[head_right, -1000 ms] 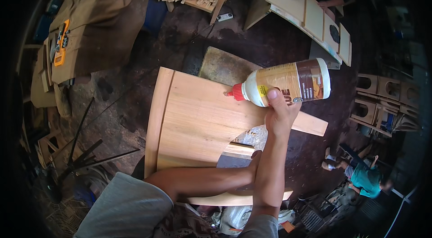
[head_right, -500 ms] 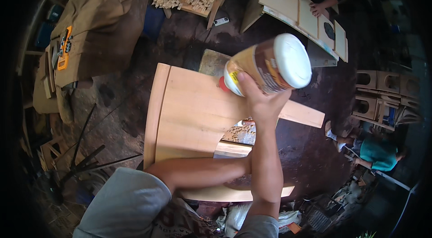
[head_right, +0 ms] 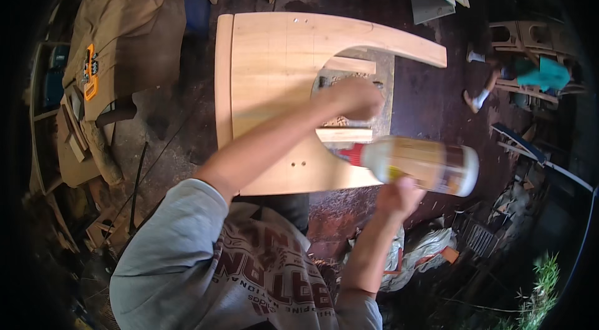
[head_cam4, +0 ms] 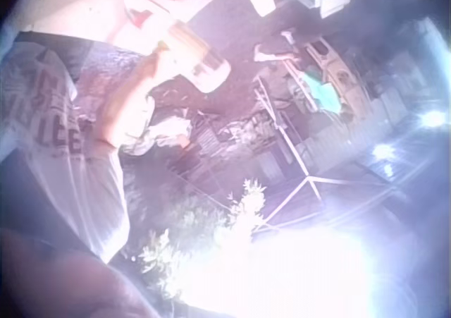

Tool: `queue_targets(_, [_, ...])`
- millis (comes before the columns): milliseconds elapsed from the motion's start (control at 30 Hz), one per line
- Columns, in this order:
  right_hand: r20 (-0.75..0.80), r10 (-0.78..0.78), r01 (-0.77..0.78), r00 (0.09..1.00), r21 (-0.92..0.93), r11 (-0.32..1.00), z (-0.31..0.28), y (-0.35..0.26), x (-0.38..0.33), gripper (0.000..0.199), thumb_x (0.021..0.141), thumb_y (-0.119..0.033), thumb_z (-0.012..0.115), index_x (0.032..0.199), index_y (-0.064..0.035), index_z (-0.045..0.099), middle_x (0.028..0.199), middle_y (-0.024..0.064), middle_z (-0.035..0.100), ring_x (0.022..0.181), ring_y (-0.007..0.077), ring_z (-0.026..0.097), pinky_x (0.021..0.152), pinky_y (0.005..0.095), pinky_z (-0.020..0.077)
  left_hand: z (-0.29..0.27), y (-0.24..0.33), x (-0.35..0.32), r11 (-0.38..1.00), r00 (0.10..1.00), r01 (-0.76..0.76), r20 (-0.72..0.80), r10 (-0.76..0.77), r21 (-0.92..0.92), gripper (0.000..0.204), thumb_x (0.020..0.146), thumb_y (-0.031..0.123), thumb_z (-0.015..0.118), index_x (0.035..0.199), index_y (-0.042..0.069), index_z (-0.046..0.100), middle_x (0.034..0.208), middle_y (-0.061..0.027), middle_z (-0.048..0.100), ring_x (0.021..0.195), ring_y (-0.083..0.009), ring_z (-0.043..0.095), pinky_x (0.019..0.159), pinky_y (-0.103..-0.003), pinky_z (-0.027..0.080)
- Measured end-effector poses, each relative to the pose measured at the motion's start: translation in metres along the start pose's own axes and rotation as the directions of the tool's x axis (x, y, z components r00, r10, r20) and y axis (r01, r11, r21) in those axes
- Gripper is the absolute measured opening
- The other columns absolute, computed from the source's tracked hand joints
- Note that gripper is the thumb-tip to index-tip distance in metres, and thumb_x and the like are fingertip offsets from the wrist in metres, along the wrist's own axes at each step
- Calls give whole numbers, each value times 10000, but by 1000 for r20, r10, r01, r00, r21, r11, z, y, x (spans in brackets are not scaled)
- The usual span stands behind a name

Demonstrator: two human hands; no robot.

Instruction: The person applies wood glue to the joints of a wooden chair component, hammers pins into the structure, and uses a chisel to scrape and smooth the wood before lifting the assembled piece.

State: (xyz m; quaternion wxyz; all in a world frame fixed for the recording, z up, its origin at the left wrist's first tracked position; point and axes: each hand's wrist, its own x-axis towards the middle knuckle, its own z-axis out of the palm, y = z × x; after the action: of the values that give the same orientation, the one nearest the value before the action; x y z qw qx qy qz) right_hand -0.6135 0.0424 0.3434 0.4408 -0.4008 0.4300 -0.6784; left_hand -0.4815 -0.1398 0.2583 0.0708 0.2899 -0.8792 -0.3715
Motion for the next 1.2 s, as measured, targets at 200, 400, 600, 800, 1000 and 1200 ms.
queue_targets(200, [-265, 188, -207, 946, -46, 977, 17, 45, -81, 778, 785, -209, 867, 1419, 37, 489, 1257, 139, 635, 1138, 258, 642, 1030, 417, 503, -72, -56, -115, 978, 683, 191, -727, -70, 85, 212, 909, 284, 711, 1045, 139, 785, 1186, -58, 739, 1207, -272, 616, 1078, -415, 461])
queue_targets(400, [-220, 212, -235, 952, -84, 968, 28, 47, -74, 752, 791, -224, 889, 1394, 22, 512, 1220, 124, 654, 1097, 231, 650, 1009, 393, 506, -71, -83, -155, 945, 465, 304, -884, -35, 123, 306, 906, 257, 723, 1165, 93, 736, 1280, -71, 693, 1236, -288, 596, 1086, -434, 451])
queue_targets(600, [-290, 218, -233, 932, -17, 972, 23, 51, -82, 731, 819, -214, 864, 1407, 27, 502, 1236, 130, 653, 1118, 242, 661, 998, 399, 534, -66, -70, -162, 995, 589, 93, -808, -26, 36, 173, 874, 199, 717, 996, 84, 760, 1123, -35, 737, 1048, -288, 674, 954, -442, 516])
queue_targets(800, [-308, 130, -92, 943, 133, 987, -13, 25, -88, 555, 986, -247, 676, 1446, 14, 507, 1369, 166, 636, 1251, 294, 650, 1054, 488, 554, 16, 20, -214, 969, 905, -223, -347, 247, 109, 194, 819, 79, 666, 938, 180, 781, 1092, 6, 730, 1000, -203, 671, 914, -410, 509])
queue_targets(1000, [-347, 110, -48, 931, 181, 982, -21, 22, -96, 576, 981, -245, 684, 1467, -7, 487, 1382, 152, 629, 1255, 286, 646, 1070, 488, 541, 25, 11, -225, 894, 846, -329, -325, 422, 303, 259, 758, 123, 689, 999, 169, 769, 1137, 19, 705, 1085, -202, 642, 986, -416, 496])
queue_targets(1200, [-372, 176, -112, 911, 188, 976, -6, 33, -101, 558, 953, -244, 731, 1415, -12, 522, 1320, 132, 654, 1205, 260, 671, 1002, 444, 593, 21, 10, -229, 880, 830, -325, -343, 441, 345, 149, 750, 122, 689, 899, 121, 686, 1084, -6, 694, 1028, -216, 654, 954, -410, 505])
